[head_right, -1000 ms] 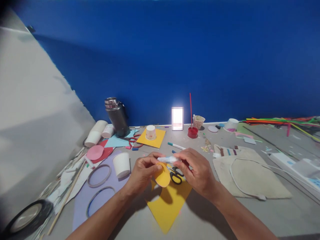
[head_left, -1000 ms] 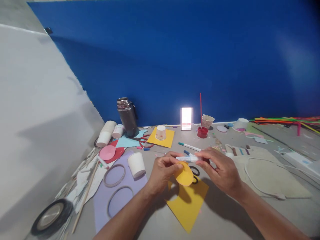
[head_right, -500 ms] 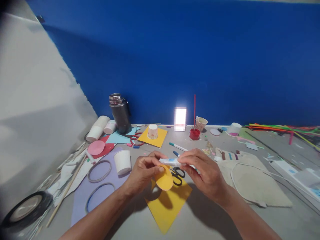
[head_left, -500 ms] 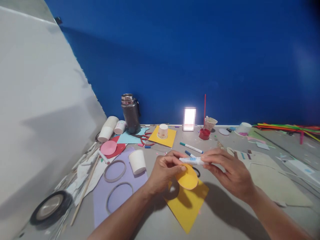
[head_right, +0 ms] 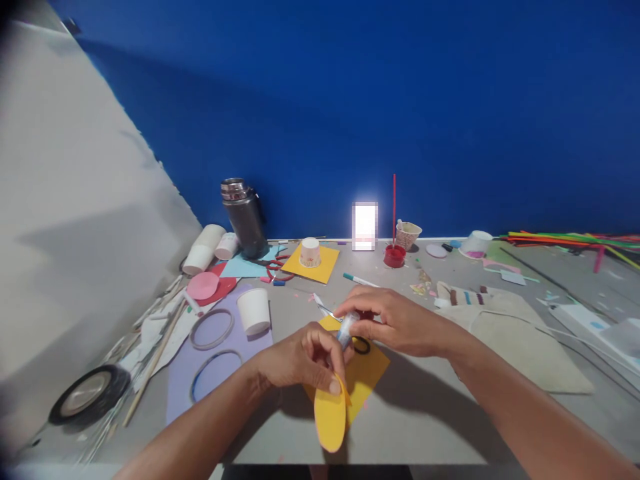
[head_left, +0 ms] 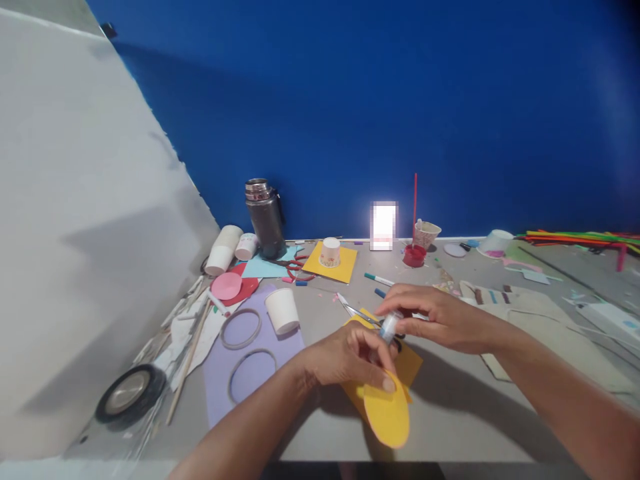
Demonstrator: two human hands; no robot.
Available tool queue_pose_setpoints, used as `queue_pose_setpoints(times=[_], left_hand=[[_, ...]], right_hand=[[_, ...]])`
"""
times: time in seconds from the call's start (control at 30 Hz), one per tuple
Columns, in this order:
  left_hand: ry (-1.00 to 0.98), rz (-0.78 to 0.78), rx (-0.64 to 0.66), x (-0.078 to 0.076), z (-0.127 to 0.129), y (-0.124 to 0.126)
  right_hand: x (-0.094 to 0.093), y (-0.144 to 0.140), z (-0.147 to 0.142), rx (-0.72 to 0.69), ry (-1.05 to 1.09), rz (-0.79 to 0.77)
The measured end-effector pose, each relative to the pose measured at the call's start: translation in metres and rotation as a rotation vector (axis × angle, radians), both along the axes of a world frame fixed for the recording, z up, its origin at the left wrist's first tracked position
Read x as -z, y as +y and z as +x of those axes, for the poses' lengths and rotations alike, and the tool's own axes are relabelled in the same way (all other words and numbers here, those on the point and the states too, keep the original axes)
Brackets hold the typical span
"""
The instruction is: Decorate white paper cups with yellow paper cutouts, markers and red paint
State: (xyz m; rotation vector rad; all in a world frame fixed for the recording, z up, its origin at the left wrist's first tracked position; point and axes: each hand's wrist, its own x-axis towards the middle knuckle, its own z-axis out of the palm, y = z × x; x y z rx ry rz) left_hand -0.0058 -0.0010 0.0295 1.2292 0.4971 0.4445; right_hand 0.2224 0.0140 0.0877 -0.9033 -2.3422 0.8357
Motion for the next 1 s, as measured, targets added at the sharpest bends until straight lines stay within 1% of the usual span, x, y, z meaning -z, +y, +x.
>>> queue_pose_setpoints(times=[0.1, 0.23, 0.3, 0.37, 0.43, 0.5, 0.53, 0.57, 0.6, 0.63, 0.67, 0.7, 0.73, 0.77, 0.83, 0.9, 0.93, 0.97, 1.0], left_hand=[[0.087, 0.045, -0.025, 0.001, 0.000, -0.003], [0.112, 0.073, -0.064, 0.003, 0.000, -0.006], [0.096, 0.074, -0.053, 0.001, 0.000, -0.007], [0.073, 0.066, -0.018, -0.003, -0.002, -0.008], [0.049, 0.052, 0.016, -0.006, -0.003, -0.009], [0.050, 0.054, 0.049, -0.005, -0.005, -0.009], [0.057, 0.063, 0.068, -0.004, -0.005, -0.009], [0.060, 0.068, 0.085, -0.003, -0.005, -0.008], [0.050, 0.063, 0.094, -0.002, -0.005, -0.008], [0.021, 0.046, 0.089, -0.001, -0.004, -0.007], [-0.022, 0.017, 0.067, 0.000, -0.003, -0.006], [-0.070, -0.018, 0.032, 0.001, -0.002, -0.004], [-0.114, -0.047, -0.009, 0.001, -0.001, -0.003], [-0.145, -0.066, -0.047, 0.002, -0.001, -0.003], [-0.165, -0.078, -0.089, 0.003, 0.001, -0.001], [-0.164, -0.071, -0.097, 0.006, 0.002, -0.001], [-0.163, -0.067, -0.097, 0.007, 0.003, 0.000], [-0.164, -0.063, -0.096, 0.009, 0.003, 0.000], [-0.168, -0.059, -0.095, 0.011, 0.003, 0.000]], right_hand=[[0.008, -0.003, -0.002, 0.084, -0.005, -0.029], [0.023, -0.011, -0.011, 0.196, 0.031, 0.042], [0.030, -0.015, -0.016, 0.207, 0.073, 0.084], [0.031, -0.017, -0.018, 0.162, 0.103, 0.099], [0.024, -0.017, -0.010, 0.124, 0.156, 0.088], [0.006, -0.016, 0.011, 0.182, 0.320, 0.094], [-0.005, -0.014, 0.026, 0.309, 0.506, 0.140], [-0.016, -0.012, 0.043, 0.390, 0.694, 0.187], [-0.024, -0.009, 0.060, 0.464, 0.839, 0.221], [-0.027, -0.006, 0.075, 0.528, 0.891, 0.259], [-0.026, -0.002, 0.088, 0.609, 0.870, 0.297], [-0.018, 0.003, 0.096, 0.660, 0.743, 0.278], [-0.004, 0.008, 0.100, 0.744, 0.547, 0.264], [0.014, 0.014, 0.101, 0.793, 0.288, 0.205], [0.055, 0.026, 0.095, 0.788, -0.192, 0.128], [0.089, 0.034, 0.086, 0.755, -0.553, 0.154], [0.100, 0.036, 0.082, 0.743, -0.590, 0.154], [0.105, 0.036, 0.079, 0.738, -0.627, 0.163], [0.105, 0.034, 0.076, 0.749, -0.631, 0.185]])
